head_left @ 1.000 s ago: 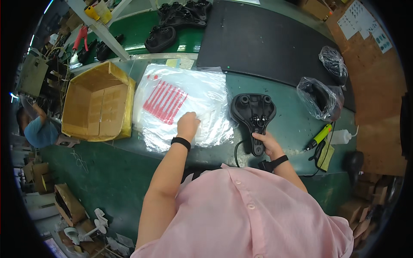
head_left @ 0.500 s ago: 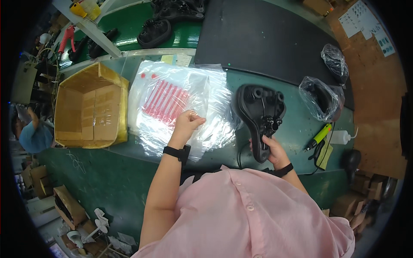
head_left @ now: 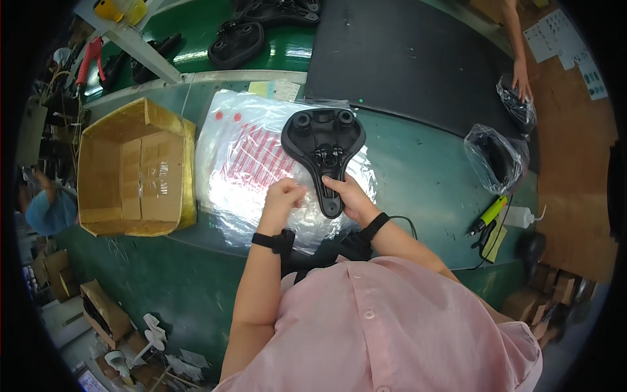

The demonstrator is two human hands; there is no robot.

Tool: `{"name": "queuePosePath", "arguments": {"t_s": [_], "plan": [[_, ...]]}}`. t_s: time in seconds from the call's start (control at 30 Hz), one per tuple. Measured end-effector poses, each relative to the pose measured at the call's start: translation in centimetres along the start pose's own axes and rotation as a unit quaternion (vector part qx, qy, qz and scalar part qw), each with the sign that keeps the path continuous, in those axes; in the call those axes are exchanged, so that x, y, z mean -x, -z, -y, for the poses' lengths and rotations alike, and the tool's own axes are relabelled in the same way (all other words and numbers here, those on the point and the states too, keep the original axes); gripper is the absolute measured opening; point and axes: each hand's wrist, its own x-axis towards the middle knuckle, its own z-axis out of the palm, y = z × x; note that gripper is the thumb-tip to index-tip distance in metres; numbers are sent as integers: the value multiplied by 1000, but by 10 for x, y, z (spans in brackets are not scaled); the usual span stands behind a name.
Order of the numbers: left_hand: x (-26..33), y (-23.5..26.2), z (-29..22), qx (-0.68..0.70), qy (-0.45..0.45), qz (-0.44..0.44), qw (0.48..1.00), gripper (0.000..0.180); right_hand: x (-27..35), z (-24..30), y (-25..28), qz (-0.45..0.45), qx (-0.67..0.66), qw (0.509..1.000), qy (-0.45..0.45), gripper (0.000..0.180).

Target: The person repeatedly picks up black bicycle seats from a pile on a green workbench, places them into clear plastic bags, and sets the packaged items aside. The process involves handling the seats one by one, ensuring they are fully enclosed in the packaging material.

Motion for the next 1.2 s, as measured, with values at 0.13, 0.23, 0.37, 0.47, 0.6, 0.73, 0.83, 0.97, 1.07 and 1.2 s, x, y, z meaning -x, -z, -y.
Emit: {"name": "queuePosePath", "arguments": {"t_s": [0.13, 0.23, 0.37, 0.47, 0.6, 0.73, 0.83, 0.97, 1.07, 1.2], "plan": [[12, 69, -21, 372, -62, -129, 917, 6, 2, 12, 17, -19, 103, 993, 60, 47], [30, 89, -52, 413, -107, -77, 901, 9, 8, 27, 24, -43, 121, 988, 81, 48], [45, 54, -61, 218, -109, -59, 968, 16, 31, 44, 27, -110, 232, 939, 227, 55], [42, 26, -59, 68, -75, -95, 990, 20, 62, 65, 26, -50, 394, 861, 317, 58], [15, 24, -42, 97, -148, -131, 975, 23, 81, 67, 13, 22, 594, 707, 382, 55], [34, -3, -77, -10, -180, -141, 973, 22, 68, 54, 12, 35, 684, 654, 320, 54], [90, -51, -109, -167, -241, 29, 956, 18, 68, 61, 10, 34, 639, 747, 179, 56], [88, -48, -107, -344, -336, 40, 876, 18, 61, 77, 16, 93, 290, 953, 1, 64], [95, -103, -96, -364, -440, 287, 769, 28, 57, 77, 6, 61, 72, 995, -10, 66], [88, -158, -85, -333, -507, 266, 749, 39, 16, 96, 30, 31, 183, 981, 50, 71]]}}
